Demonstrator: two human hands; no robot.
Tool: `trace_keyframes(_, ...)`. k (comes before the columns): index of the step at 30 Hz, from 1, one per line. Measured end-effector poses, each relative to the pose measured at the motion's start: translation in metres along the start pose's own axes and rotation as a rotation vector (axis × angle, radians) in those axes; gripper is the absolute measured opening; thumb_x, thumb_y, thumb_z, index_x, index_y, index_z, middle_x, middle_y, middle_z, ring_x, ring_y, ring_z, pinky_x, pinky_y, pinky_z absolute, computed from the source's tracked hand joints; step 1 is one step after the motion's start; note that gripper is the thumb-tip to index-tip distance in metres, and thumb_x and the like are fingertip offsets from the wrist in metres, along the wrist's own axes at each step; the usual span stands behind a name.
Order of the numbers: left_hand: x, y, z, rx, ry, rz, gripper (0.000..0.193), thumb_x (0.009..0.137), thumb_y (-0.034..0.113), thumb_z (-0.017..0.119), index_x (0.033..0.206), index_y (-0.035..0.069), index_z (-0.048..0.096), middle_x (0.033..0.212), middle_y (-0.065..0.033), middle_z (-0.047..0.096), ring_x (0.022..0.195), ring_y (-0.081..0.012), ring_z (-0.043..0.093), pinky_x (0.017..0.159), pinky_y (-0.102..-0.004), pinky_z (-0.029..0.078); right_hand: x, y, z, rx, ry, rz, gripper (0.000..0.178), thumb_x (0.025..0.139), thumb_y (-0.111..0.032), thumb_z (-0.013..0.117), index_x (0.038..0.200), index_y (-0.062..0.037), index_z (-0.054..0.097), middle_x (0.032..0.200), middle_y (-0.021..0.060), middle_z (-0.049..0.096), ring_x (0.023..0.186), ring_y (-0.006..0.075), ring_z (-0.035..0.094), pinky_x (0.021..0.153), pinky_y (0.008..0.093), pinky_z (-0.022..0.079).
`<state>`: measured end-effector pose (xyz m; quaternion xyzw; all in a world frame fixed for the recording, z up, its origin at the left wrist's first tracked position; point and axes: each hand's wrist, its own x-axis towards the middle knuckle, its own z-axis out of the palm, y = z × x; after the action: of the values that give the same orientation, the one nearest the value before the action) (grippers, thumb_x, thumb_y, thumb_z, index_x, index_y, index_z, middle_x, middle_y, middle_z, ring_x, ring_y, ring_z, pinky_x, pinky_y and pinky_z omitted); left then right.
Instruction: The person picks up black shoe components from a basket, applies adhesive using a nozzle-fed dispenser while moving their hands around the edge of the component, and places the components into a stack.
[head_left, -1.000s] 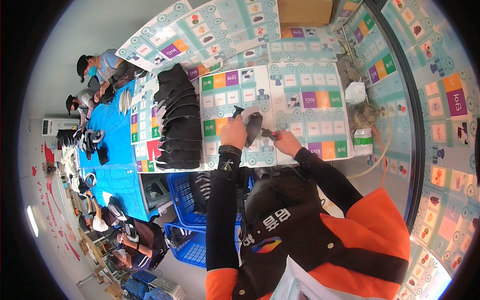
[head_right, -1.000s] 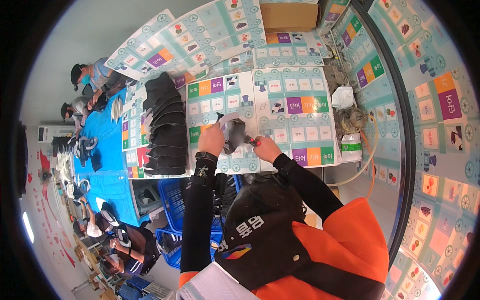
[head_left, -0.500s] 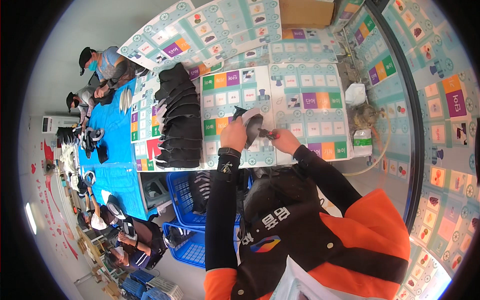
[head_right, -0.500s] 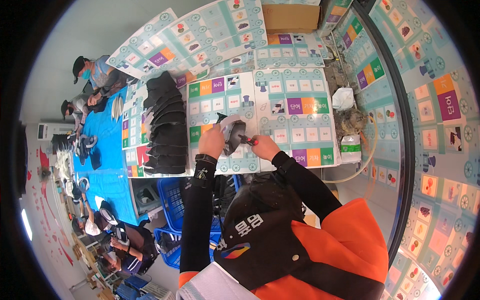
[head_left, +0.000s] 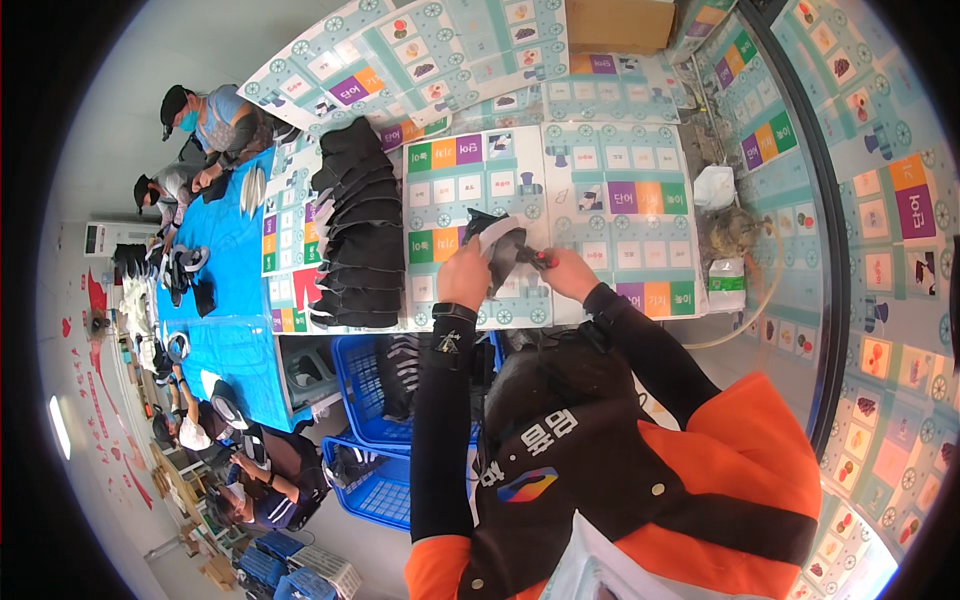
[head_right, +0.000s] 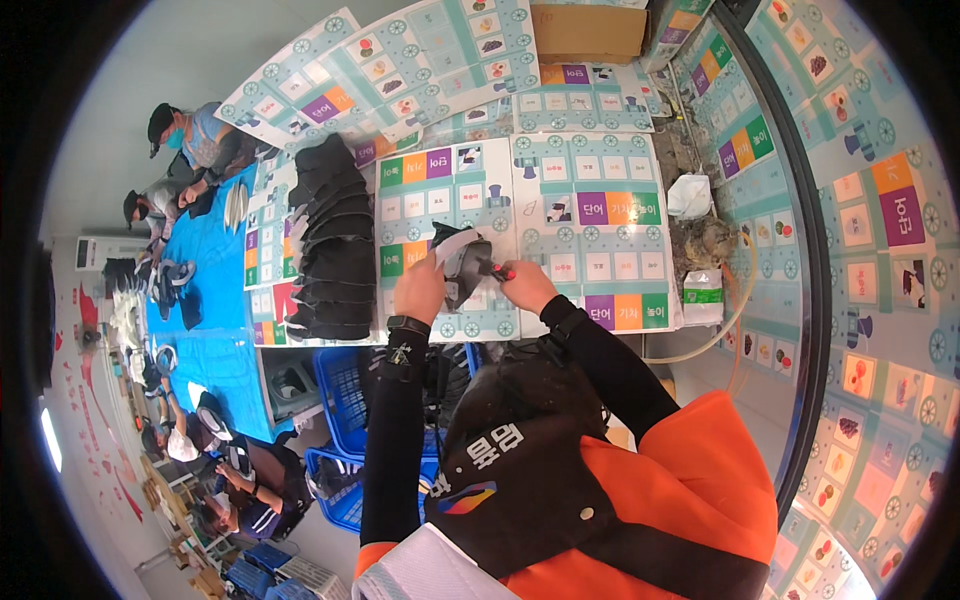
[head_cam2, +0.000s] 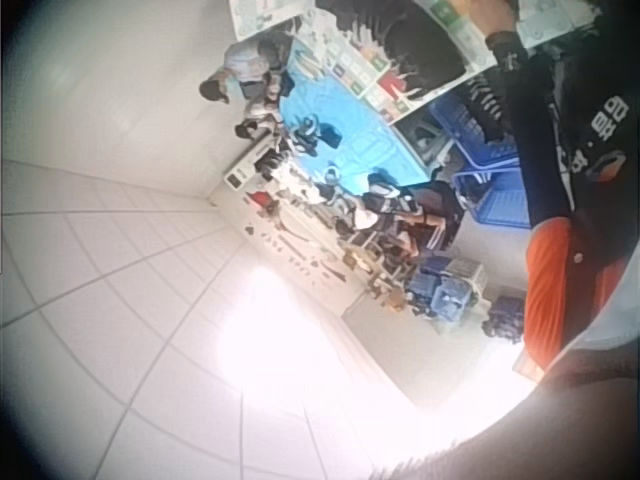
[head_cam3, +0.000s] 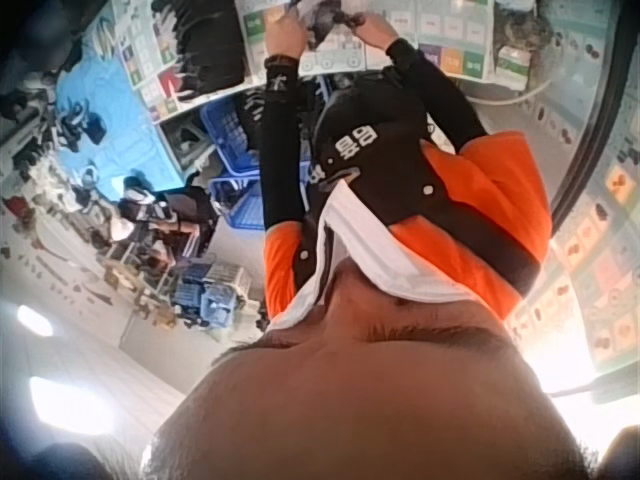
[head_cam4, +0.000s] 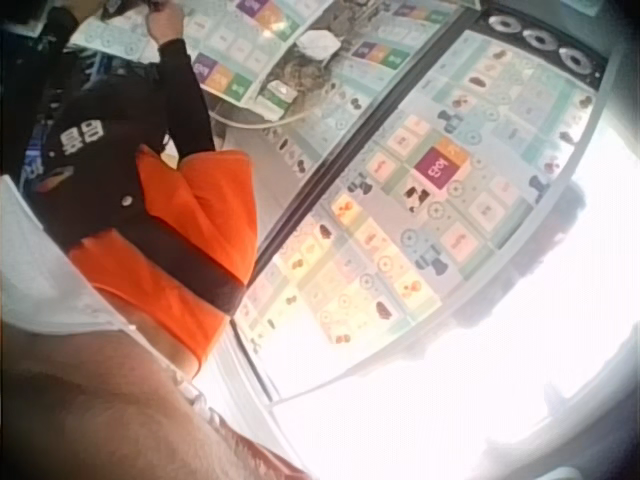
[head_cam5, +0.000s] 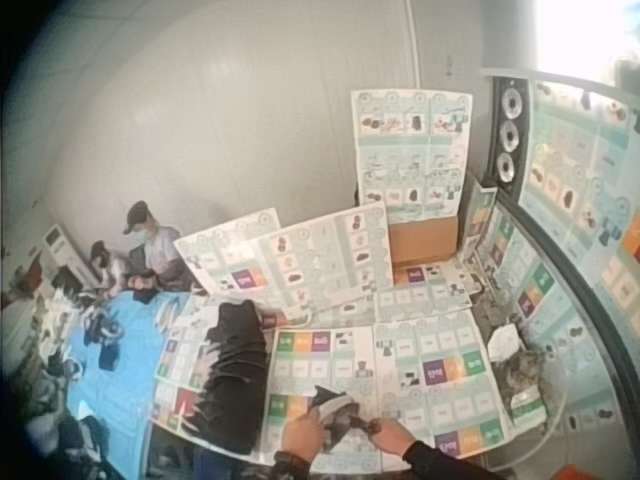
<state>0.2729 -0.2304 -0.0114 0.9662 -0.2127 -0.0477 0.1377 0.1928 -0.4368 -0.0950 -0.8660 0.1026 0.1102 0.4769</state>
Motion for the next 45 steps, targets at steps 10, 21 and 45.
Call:
trace_keyframes(10,-0.004,-0.006,0.005,-0.048,0.033,-0.014,0.026,0.091,0.016,0.066,0.114,0.004,0.067,0.093,-0.0212,0.072,0.087,-0.0415,0.07,0.073,-0.0521,0.056,-0.017,0.006,0.01,0.135,-0.122,0.02,0.028,0.08,-0.015,0.065,0.098,0.0059,0.069,0.085,0.0267,0.069,0.084,0.0421,0.066,0.077,0.0468,0.051)
trace_keyframes(21,0.023,0.0,0.002,0.01,-0.052,0.004,0.017,0.093,0.02,0.063,0.102,0.005,0.065,0.087,-0.021,0.072,0.084,-0.0423,0.07,0.073,-0.0533,0.056,-0.026,-0.012,0.004,-0.067,0.052,-0.085,0.019,0.084,-0.014,0.06,0.097,-0.0021,0.066,0.082,0.0274,0.067,0.083,0.0486,0.065,0.075,0.057,0.051)
trace_keyframes(45,0.027,0.003,0.012,0.024,-0.069,0.03,0.017,0.092,0.02,0.062,0.101,0.006,0.064,0.089,-0.0198,0.073,0.085,-0.0409,0.072,0.073,-0.052,0.058,-0.037,0.001,0.009,-0.073,0.24,-0.058,0.015,0.082,-0.012,0.06,0.094,-0.0026,0.061,0.076,0.0263,0.065,0.077,0.048,0.063,0.07,0.0589,0.048)
